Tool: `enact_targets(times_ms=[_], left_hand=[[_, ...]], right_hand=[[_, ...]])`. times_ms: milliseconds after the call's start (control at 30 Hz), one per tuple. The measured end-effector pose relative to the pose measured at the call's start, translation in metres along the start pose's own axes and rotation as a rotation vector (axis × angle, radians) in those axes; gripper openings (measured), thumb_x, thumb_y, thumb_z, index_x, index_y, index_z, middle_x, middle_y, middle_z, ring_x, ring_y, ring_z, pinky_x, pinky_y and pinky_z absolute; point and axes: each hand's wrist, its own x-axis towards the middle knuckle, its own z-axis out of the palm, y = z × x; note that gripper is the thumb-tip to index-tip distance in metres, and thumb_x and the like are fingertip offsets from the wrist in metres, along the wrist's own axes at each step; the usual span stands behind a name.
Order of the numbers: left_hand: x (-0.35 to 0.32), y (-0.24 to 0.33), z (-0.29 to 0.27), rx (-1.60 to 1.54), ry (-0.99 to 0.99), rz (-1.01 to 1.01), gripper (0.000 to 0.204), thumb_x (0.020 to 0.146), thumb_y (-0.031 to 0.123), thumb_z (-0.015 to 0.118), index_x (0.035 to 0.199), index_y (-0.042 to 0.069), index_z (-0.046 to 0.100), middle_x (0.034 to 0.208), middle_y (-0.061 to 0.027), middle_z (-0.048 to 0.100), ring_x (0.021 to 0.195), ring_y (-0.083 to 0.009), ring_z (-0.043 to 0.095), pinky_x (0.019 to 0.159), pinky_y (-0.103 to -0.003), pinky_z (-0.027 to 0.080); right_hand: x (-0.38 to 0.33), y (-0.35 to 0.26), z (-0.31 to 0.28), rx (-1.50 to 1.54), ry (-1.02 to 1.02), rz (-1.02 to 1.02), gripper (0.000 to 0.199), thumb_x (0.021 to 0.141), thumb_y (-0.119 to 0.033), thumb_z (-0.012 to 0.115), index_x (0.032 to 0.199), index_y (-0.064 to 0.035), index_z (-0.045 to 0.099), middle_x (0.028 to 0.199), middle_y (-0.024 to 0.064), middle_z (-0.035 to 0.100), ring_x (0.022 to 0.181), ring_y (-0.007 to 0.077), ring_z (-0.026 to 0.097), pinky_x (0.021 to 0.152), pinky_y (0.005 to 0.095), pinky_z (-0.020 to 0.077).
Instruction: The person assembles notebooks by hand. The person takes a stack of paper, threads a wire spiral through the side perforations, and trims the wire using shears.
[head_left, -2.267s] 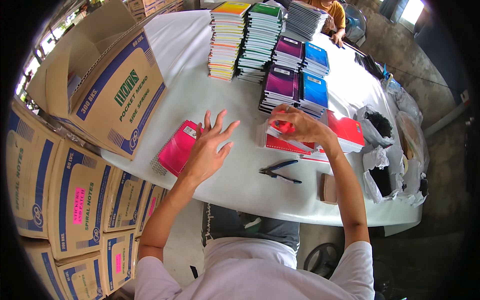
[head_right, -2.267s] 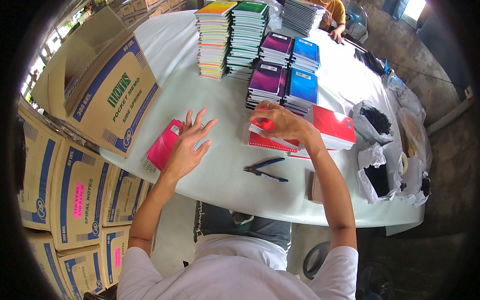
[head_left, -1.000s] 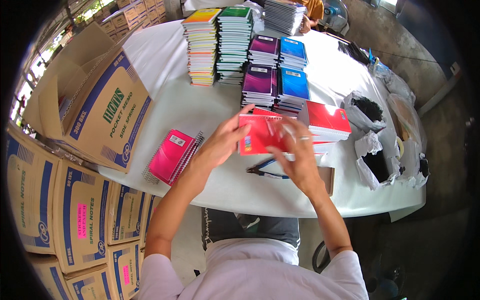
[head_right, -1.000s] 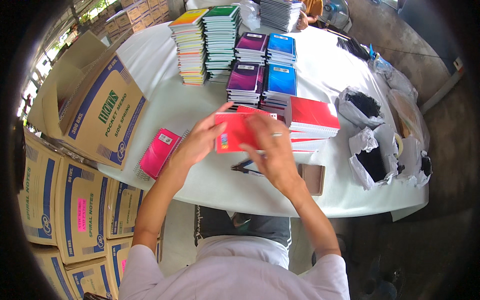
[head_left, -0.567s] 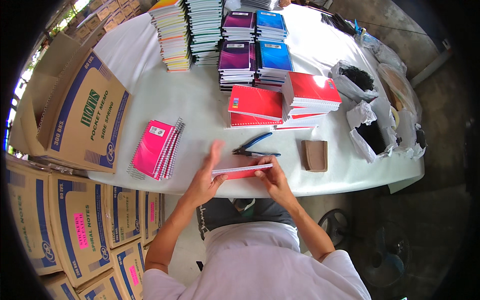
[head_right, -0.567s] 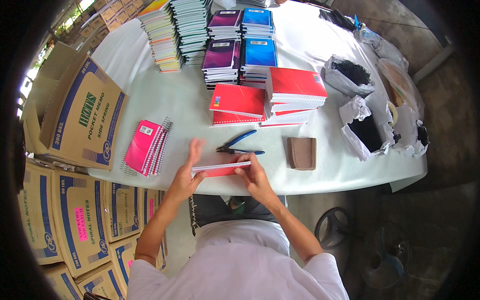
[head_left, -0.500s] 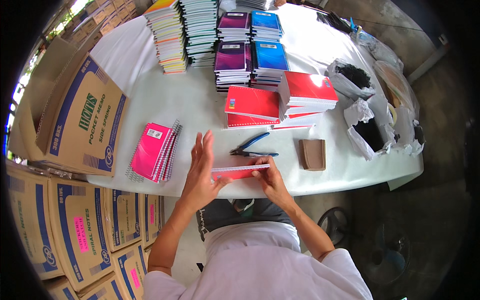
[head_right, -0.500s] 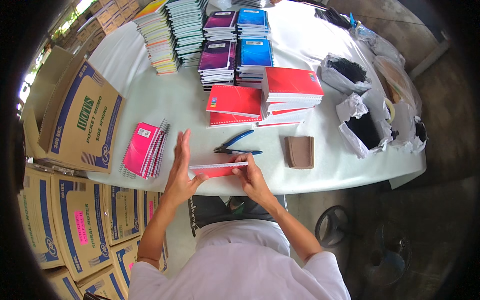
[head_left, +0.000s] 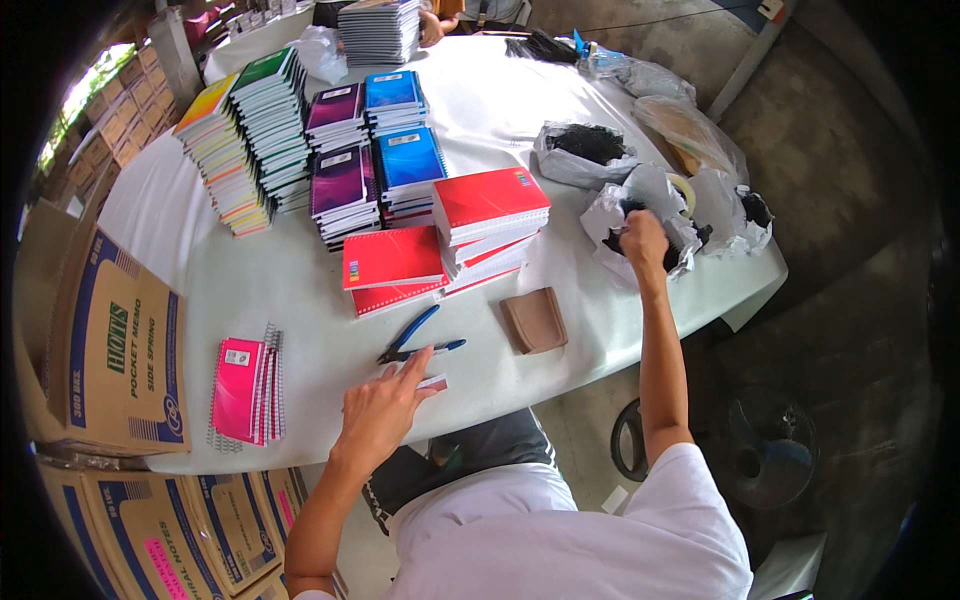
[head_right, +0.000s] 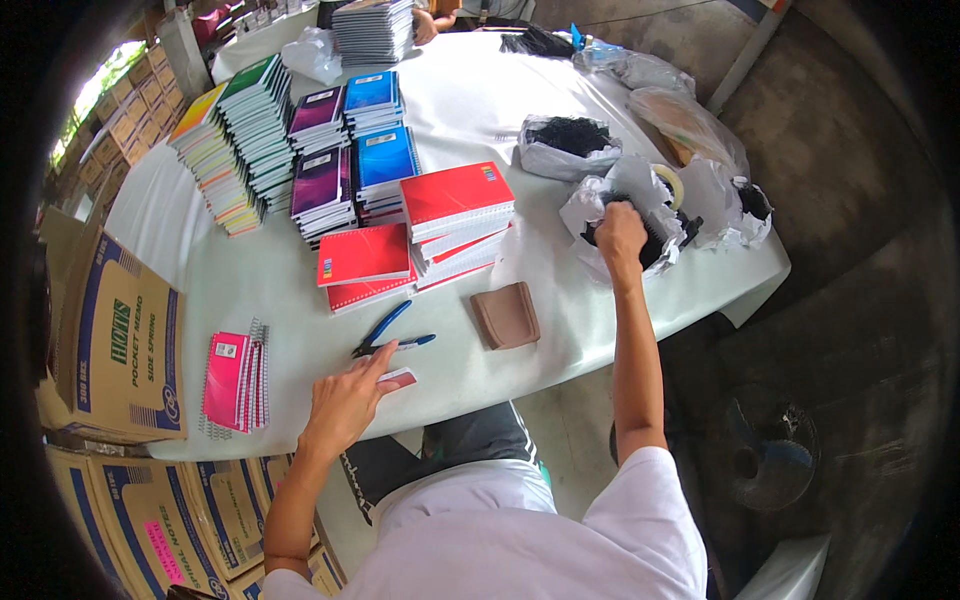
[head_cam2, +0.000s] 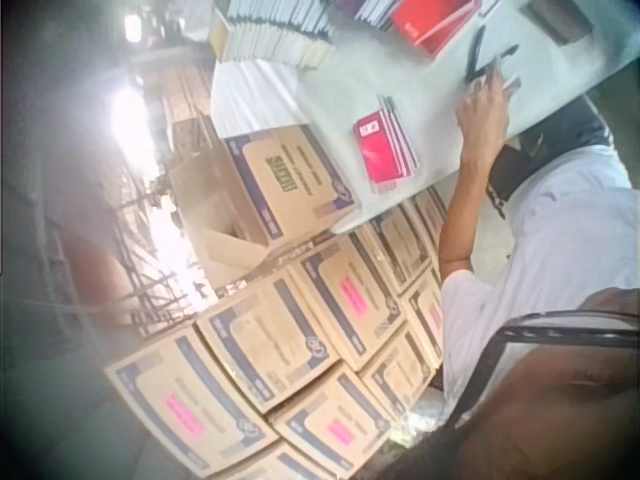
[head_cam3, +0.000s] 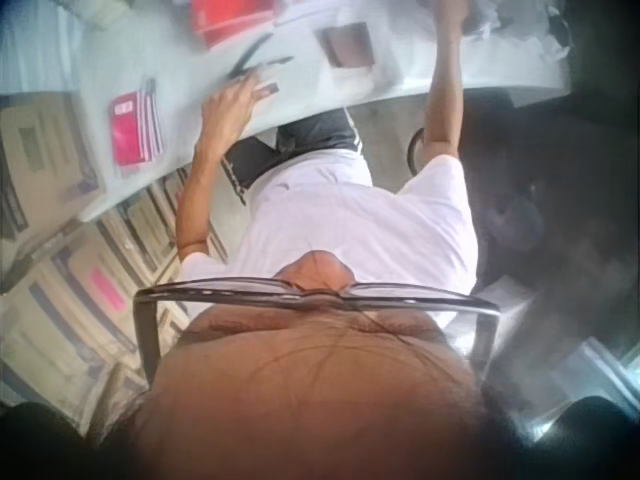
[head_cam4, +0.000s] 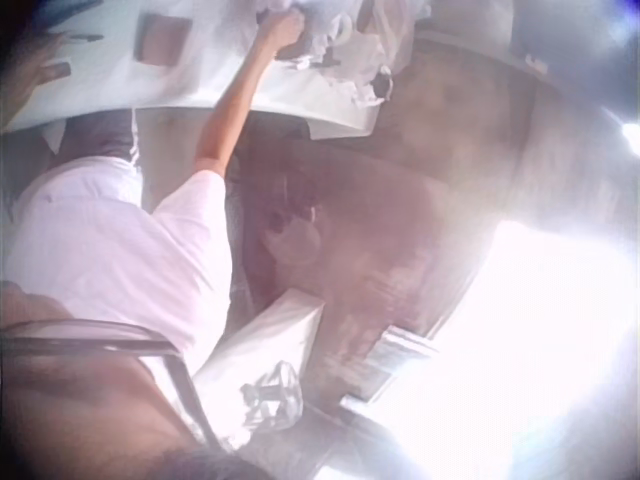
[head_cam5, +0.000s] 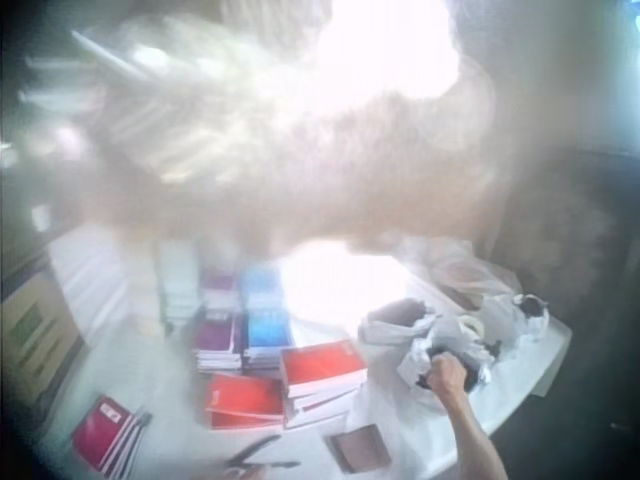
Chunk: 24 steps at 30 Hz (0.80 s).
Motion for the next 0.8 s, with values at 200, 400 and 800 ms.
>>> enact_targets(times_ms=[200, 400, 800], left_hand=[[-0.008, -0.009, 0.011, 0.047, 0.134, 0.076, 0.053, 0.093, 0.032, 0.062, 0.139, 0.010, 0.050, 0.112, -0.0124, 0.069, 0.080, -0.0326, 0.070, 0.061, -0.045, 0.055], [-0.007, -0.009, 0.010, 0.055, 0.096, 0.068, 0.054, 0.094, 0.031, 0.062, 0.141, 0.009, 0.048, 0.120, -0.0097, 0.067, 0.079, -0.0313, 0.070, 0.061, -0.043, 0.056], [-0.004, -0.007, 0.006, 0.083, 0.051, 0.019, 0.058, 0.095, 0.036, 0.059, 0.145, 0.011, 0.042, 0.132, -0.0090, 0.062, 0.105, -0.0351, 0.067, 0.068, -0.045, 0.057]], right_hand=[[-0.016, 0.001, 0.048, -0.059, -0.061, -0.187, 0.024, 0.082, -0.012, 0.060, 0.103, -0.0035, 0.065, 0.111, 0.0201, 0.062, 0.096, 0.0404, 0.062, 0.078, 0.0495, 0.0540], [0.001, 0.014, 0.035, -0.015, -0.157, -0.271, 0.016, 0.081, -0.009, 0.061, 0.095, -0.0047, 0.067, 0.096, 0.0200, 0.067, 0.086, 0.0404, 0.067, 0.074, 0.0499, 0.0550], [0.027, 0.040, 0.003, 0.083, -0.030, -0.234, 0.011, 0.086, -0.004, 0.054, 0.093, 0.0000, 0.062, 0.104, 0.0226, 0.066, 0.094, 0.0434, 0.065, 0.080, 0.0509, 0.0515]])
